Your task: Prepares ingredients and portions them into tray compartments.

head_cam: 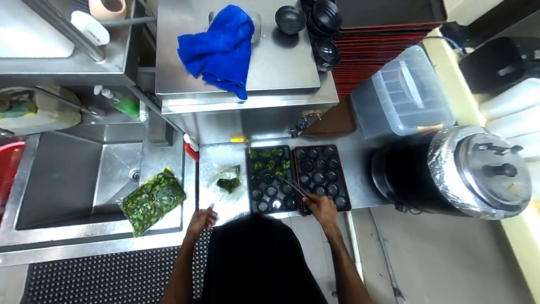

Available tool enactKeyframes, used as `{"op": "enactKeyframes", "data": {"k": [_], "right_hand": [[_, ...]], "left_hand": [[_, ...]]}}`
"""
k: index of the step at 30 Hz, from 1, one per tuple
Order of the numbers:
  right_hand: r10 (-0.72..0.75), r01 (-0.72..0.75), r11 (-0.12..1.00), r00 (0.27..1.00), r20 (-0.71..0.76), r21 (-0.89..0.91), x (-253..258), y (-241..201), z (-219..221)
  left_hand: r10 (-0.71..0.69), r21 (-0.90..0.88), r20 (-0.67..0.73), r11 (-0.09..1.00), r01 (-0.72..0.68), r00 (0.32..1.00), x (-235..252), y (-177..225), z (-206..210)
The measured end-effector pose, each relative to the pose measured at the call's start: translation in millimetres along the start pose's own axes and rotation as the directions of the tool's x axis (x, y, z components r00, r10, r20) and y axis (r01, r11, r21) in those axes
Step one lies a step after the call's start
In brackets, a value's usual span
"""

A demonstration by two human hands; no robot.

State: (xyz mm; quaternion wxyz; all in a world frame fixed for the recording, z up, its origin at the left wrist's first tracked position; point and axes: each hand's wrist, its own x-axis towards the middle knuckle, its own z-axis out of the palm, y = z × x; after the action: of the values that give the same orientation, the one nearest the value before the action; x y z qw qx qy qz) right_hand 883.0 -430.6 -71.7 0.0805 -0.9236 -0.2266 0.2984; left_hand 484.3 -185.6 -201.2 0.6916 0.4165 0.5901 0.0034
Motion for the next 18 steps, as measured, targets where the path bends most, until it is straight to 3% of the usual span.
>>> {"op": "enactKeyframes", "data": {"k": [10,14,18], "right_hand": [[0.038,-0.041,0.994,0.999,-0.031,-0.099,-6.8,-6.2,-2.2],[0.027,-0.03,0.999,0.997,-0.066,-0.044,-9.9,-3.0,-6.3],[-0.046,0.06,0.991,0.993,-0.113,0.122,-14.9,2.0,-16.2]], "left_hand": [[-0.017,-0.011,0.005,1.0,0.017,1.0,-1.5,2.9,-0.1],[-0.016,-0.017,0.004,1.0,0.016,1.0,-0.3,0.8,-0.7],[-0.008,-0.032,0.006,0.999,0.008,1.0,2.0,-1.0,-1.2]]}}
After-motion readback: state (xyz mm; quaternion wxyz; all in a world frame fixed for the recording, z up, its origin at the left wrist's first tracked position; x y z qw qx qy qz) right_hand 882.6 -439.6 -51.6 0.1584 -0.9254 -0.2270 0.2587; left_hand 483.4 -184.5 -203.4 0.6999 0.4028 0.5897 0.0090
